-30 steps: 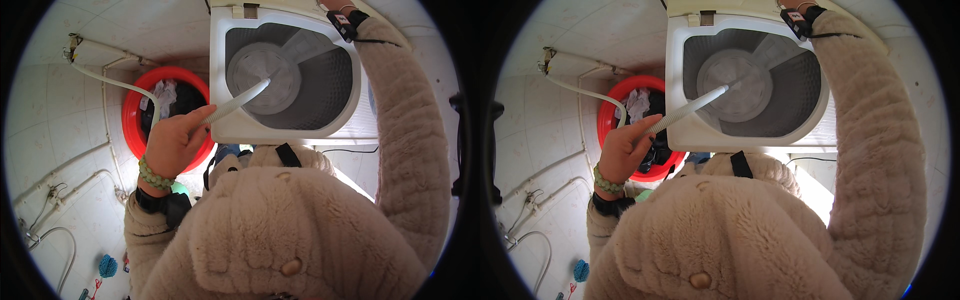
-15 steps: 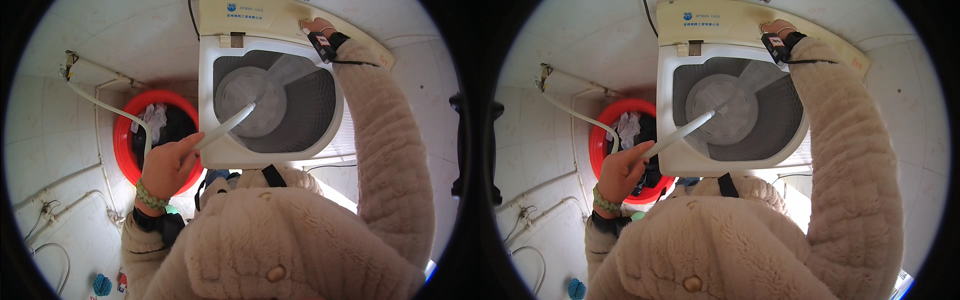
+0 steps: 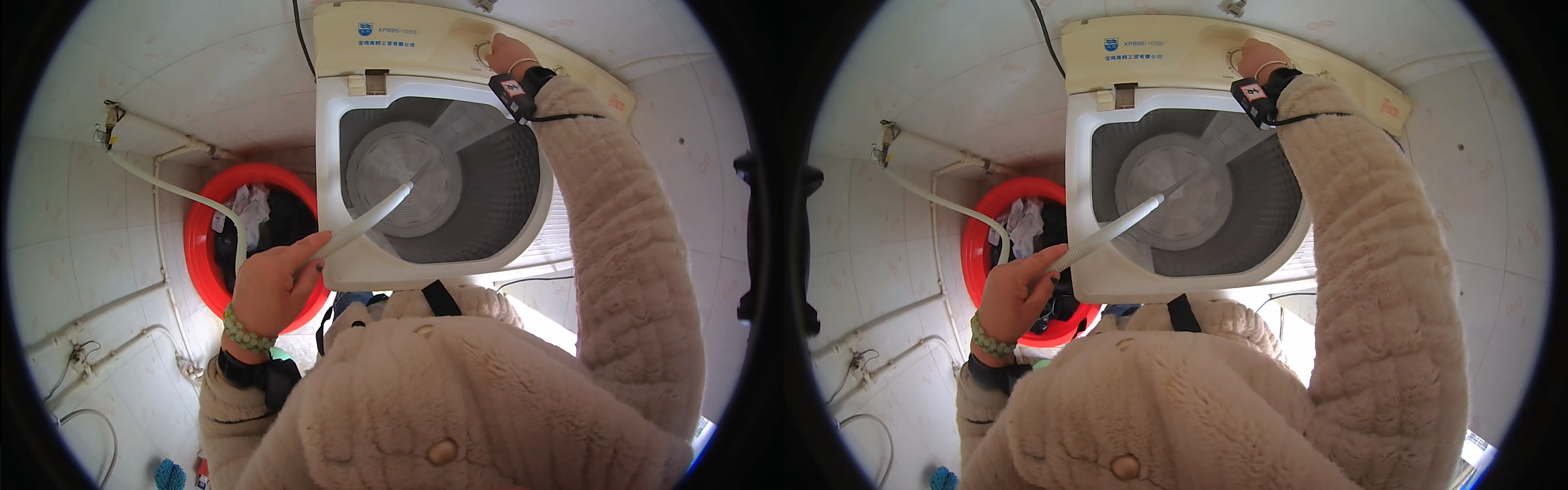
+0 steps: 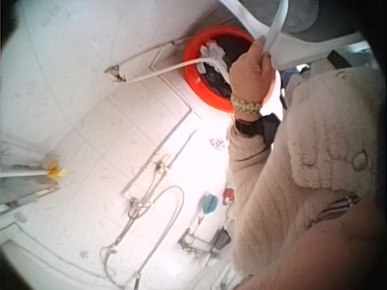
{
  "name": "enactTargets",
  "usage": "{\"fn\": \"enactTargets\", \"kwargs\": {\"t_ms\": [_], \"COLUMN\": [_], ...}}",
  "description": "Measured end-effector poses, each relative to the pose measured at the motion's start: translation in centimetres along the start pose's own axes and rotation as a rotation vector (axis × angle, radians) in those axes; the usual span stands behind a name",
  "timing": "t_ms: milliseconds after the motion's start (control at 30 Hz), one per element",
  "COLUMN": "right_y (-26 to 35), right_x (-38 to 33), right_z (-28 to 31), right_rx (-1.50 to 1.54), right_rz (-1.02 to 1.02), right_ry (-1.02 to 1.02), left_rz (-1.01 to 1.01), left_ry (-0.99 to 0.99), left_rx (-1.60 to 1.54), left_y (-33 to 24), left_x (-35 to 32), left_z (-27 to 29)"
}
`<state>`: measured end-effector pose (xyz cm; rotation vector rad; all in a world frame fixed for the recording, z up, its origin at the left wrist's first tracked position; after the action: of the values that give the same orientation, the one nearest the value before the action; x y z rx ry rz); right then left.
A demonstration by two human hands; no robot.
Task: The person uses a flexible hose to spray water inside the empty drum of a top-loading washing machine. They repeatedly direct the hose into different areas of the drum, then adjust the machine's control knobs. The person continues rinsing the interior surfaces throughout the clip.
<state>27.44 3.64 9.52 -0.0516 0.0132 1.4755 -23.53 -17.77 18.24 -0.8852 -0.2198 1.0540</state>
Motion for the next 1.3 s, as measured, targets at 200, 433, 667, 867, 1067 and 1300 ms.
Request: {"fn": "enactTargets", "kwargs": {"t_ms": [200,433,667,867,1067,1300], "right_y": [-6.2,-8.1,-7.1,-7.3,-7.0,-8.3], "right_x": [-2.5,-6.3,-5.4,-3.5,-2.3,-3.3], "right_z": [4.3,5.5,6.2,6.6,6.8,3.5], "right_rx": [-0.054,-0.516,-0.622,-0.592,-0.598,-0.496], "right_rz": [0.237,0.289,0.586,0.772,0.775,0.353], "right_ry": [0.114,0.205,0.146,0.193,0.267,0.21], "left_rz": [-0.024,0.039,0.043,0.013,-0.03,-0.027], "left_ry": [-0.014,0.041,0.041,0.016,-0.031,-0.048], "left_rx": [-0.065,0.016,-0.004,-0.018,0.018,0.038], "left_y": [-0.3,-1.2,-1.7,-1.6,-1.6,-2.5], "left_x": [0.2,0.8,1.3,1.2,1.4,0.7], "left_z": [-0.1,-0.4,-0.8,-1.2,-1.8,-1.8]}}
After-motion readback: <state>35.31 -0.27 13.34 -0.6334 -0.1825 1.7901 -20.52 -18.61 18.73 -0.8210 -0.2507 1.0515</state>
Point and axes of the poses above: each hand's wrist, its own x-axis towards the middle knuckle, its own z-axis out of the back of the hand, y = z × x, the point moved 1 cm from there along x, towards the middle knuckle, and after that the axes turned 5 degrees about z, right-handed, at the moved point
